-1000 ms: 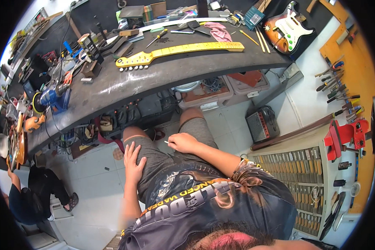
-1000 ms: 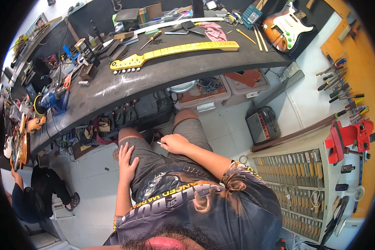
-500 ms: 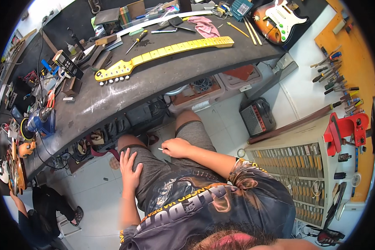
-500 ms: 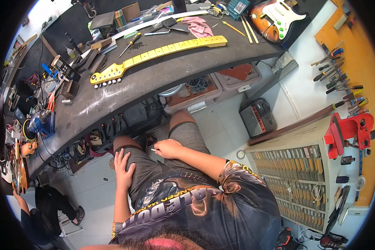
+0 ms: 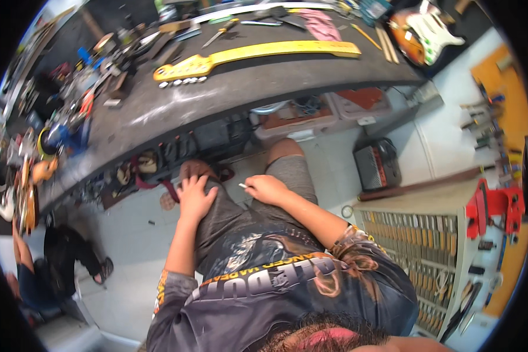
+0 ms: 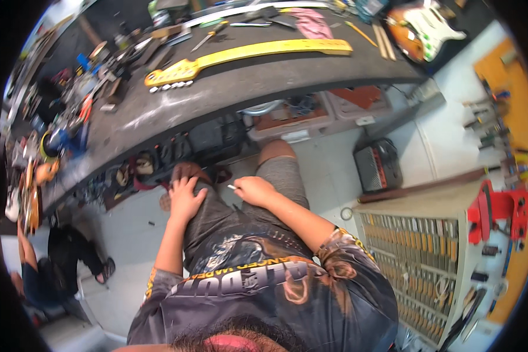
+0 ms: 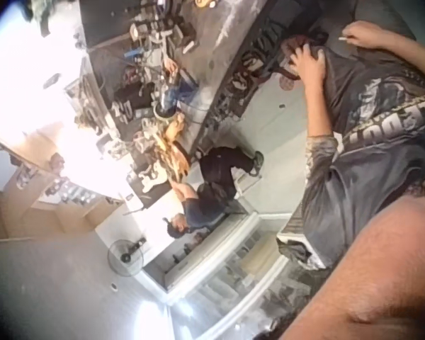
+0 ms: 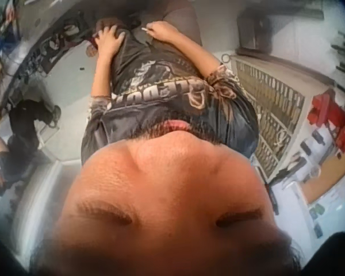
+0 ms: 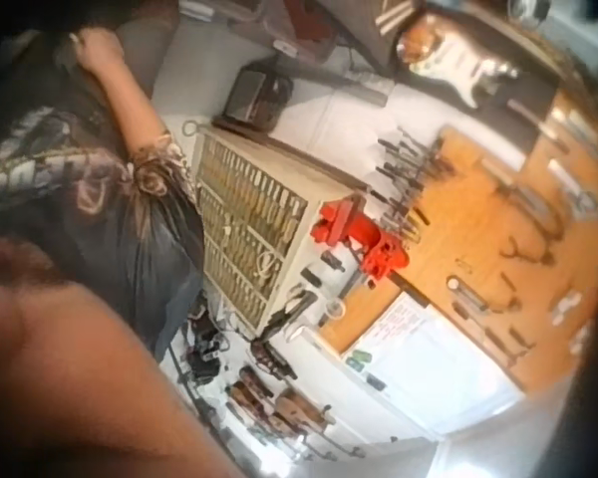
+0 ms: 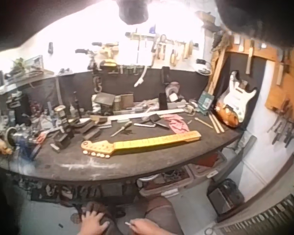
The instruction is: The person sands a guitar nut against sandpaper, tests its fit on a guitar neck, retrieves another sheet of sandpaper from a storage cabinet to sand the nut further, and places the sandpaper back into the cabinet drawer.
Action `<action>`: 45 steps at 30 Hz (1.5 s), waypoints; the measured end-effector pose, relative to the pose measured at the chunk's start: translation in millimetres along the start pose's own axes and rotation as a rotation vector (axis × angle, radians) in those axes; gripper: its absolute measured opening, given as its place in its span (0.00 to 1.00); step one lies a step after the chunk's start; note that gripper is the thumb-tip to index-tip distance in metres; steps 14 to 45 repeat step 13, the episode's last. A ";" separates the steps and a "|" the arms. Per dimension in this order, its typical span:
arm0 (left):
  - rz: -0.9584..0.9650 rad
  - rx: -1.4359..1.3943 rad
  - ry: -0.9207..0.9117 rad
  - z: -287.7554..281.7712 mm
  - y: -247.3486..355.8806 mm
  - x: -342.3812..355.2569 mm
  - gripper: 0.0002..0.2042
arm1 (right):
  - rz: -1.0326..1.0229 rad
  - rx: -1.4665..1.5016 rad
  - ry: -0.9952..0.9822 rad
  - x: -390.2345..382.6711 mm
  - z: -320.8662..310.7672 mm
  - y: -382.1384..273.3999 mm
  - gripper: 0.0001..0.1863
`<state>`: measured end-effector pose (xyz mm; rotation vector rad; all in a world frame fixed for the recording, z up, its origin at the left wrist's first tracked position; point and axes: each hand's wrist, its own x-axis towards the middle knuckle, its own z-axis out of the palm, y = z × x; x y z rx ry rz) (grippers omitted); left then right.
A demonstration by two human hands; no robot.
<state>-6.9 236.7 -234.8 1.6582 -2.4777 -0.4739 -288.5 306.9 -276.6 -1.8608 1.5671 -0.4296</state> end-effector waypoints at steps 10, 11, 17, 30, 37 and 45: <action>0.069 -0.920 -0.164 -0.1 43.0 -34.5 0.21 | -0.130 0.235 0.040 -21.8 -8.5 -41.4 0.12; 0.051 -0.958 -0.199 1.2 43.7 -35.6 0.20 | -0.149 0.262 0.060 -22.0 -8.4 -45.2 0.12; 0.125 -0.821 -0.176 2.0 38.1 -35.2 0.18 | -0.184 0.215 0.032 -19.5 -7.7 -51.6 0.12; 0.125 -0.821 -0.176 2.0 38.1 -35.2 0.18 | -0.184 0.215 0.032 -19.5 -7.7 -51.6 0.12; 0.125 -0.821 -0.176 2.0 38.1 -35.2 0.18 | -0.184 0.215 0.032 -19.5 -7.7 -51.6 0.12; 0.125 -0.821 -0.176 2.0 38.1 -35.2 0.18 | -0.184 0.215 0.032 -19.5 -7.7 -51.6 0.12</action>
